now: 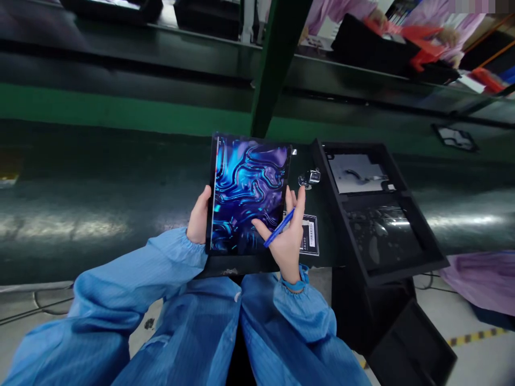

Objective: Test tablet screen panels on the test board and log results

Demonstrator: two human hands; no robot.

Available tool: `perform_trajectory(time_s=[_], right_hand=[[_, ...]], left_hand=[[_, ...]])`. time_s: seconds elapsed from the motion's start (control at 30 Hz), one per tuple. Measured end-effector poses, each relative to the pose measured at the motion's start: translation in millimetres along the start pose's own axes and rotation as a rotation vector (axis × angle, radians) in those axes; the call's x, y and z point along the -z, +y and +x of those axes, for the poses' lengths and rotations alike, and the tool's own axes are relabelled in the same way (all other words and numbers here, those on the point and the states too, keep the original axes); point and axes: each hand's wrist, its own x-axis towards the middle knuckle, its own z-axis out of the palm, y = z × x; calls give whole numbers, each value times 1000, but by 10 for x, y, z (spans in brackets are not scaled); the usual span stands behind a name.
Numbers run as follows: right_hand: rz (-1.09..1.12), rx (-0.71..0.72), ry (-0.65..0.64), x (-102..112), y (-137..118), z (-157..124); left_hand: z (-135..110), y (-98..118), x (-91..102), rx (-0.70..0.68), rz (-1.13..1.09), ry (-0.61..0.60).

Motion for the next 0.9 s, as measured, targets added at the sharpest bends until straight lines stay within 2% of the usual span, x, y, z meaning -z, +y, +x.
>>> perform_trajectory(time_s=[0.13, 0.27, 0.4, 0.47, 0.53, 0.63, 0.7, 0.73, 0.83, 0.9], right_hand=[[112, 11, 11, 30, 12, -10], [147, 22, 58, 76, 63, 1], [193, 69, 156, 251, 103, 242], [103, 101, 185, 392, 95, 462], [-78, 126, 163, 530, 66, 685], [-381, 188, 90, 662, -8, 882], [-539, 336, 126, 691, -66, 872], [-587, 471, 159, 697, -92, 827], [-576, 927, 228, 727, -125, 601], [-523, 1062, 287, 773, -99, 445]], left_hand=[[29, -41, 62, -35, -11, 2], [32, -36, 56, -30, -128, 18], [27, -43, 40, 32, -301, -7], [16, -69, 47, 78, -358, -16], [-6, -101, 64, 122, -371, -42], [-41, -135, 96, 173, -370, -170], [-54, -137, 110, 194, -381, -262], [-57, -133, 114, 198, -387, -277], [-52, -110, 114, 205, -391, -196], [-48, -100, 114, 241, -390, -155]])
